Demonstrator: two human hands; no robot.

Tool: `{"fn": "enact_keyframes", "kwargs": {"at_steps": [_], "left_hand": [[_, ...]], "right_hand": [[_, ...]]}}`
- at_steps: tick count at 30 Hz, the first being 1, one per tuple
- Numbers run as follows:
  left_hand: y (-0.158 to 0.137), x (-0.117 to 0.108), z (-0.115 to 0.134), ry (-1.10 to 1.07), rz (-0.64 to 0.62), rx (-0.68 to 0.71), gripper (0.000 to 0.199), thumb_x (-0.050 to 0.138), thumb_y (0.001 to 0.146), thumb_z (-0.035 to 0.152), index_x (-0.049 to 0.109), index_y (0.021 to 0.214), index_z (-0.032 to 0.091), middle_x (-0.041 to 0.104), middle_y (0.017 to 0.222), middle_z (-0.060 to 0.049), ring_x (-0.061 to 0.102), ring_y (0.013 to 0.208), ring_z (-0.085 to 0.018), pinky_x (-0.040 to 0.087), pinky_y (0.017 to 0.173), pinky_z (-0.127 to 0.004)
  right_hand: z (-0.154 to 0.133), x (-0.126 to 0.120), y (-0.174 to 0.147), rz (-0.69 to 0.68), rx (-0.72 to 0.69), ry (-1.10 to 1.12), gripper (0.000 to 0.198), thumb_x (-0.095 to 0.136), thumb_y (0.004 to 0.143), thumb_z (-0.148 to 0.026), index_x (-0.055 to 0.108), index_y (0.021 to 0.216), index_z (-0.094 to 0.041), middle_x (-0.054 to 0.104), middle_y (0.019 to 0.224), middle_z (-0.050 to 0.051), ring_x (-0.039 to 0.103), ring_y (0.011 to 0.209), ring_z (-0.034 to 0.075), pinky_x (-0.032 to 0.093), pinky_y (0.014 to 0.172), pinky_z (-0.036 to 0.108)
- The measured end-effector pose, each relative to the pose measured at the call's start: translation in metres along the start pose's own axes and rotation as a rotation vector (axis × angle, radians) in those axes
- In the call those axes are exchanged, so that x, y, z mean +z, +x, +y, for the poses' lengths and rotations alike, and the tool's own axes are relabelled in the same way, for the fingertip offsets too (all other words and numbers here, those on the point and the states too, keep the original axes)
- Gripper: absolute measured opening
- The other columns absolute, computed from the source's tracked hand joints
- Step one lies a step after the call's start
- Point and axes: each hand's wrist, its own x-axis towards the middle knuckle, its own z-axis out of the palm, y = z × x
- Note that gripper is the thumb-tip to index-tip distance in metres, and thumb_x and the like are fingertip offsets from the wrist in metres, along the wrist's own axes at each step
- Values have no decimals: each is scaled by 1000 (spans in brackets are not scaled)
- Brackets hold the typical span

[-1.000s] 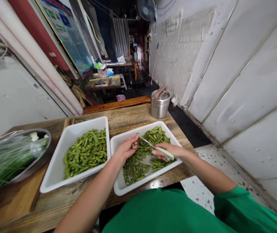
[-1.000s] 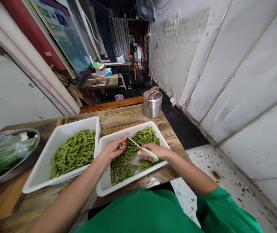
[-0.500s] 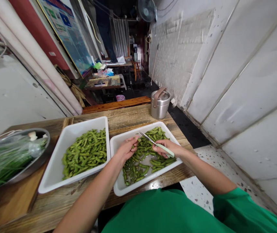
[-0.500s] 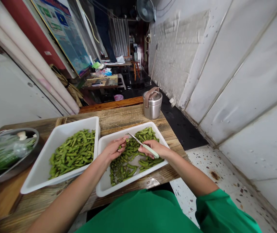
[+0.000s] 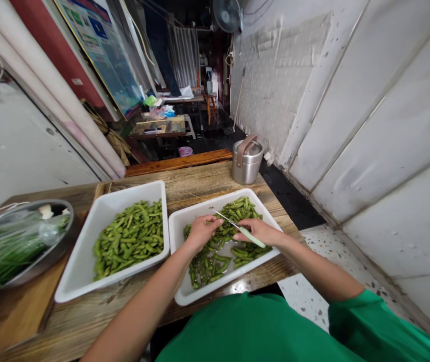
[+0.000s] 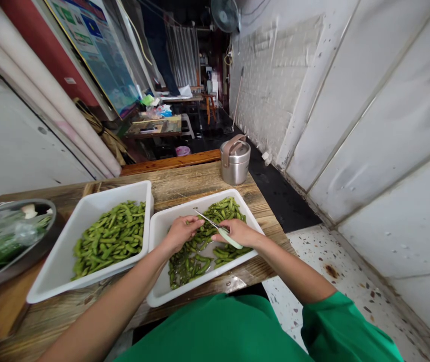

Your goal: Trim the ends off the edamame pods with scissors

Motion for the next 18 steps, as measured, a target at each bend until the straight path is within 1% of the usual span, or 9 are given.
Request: {"fn": "enact_keyframes", "kwargs": {"at_steps": [3, 8, 12, 15, 17, 18], "left_hand": [[-2, 1, 2, 14, -27, -8, 34, 64, 59, 47, 55, 61, 14, 39, 41, 6, 31, 37, -5, 21, 39, -18], [-5, 1, 3, 68, -2, 25, 33, 63, 59, 47, 58, 61, 14, 40, 42, 6, 31, 38, -5, 23, 41, -19], [-7, 1, 5, 144, -13, 39, 32, 63, 60, 45, 58, 59, 14, 41, 43, 5, 32, 40, -6, 24, 42, -19], [-9, 3, 9, 171, -31, -22, 32, 61, 61, 45, 57, 57, 14, 39, 39, 5, 31, 38, -6, 24, 40, -20], [-12, 3, 14, 170, -57, -78, 33, 58, 63, 46, 56, 56, 14, 37, 38, 6, 29, 36, -6, 22, 38, -20], [-14, 2, 18, 167, -63, -87, 33, 57, 65, 45, 56, 58, 14, 38, 39, 5, 29, 35, -6, 22, 38, -20]], "right_hand": [[-4, -2, -1, -7, -2, -32, 41, 55, 71, -51, 62, 81, -12, 50, 61, -1, 42, 56, 10, 32, 50, 19], [-7, -5, -3, -36, -3, -58, 38, 56, 70, -51, 61, 76, -14, 52, 63, 0, 44, 57, 11, 32, 51, 19], [-4, -4, -2, -56, 31, -43, 38, 56, 69, -51, 57, 67, -13, 48, 57, -2, 41, 54, 9, 30, 47, 19], [-5, -3, -1, -61, 77, -14, 40, 58, 66, -52, 53, 59, -13, 42, 50, -3, 38, 48, 8, 26, 43, 18], [-9, -3, -2, -76, 115, 26, 40, 58, 66, -52, 52, 58, -13, 41, 47, -4, 37, 43, 7, 25, 41, 18], [-11, -3, -3, -84, 133, 54, 40, 58, 66, -51, 51, 59, -13, 42, 47, -4, 37, 42, 7, 25, 40, 18]]}}
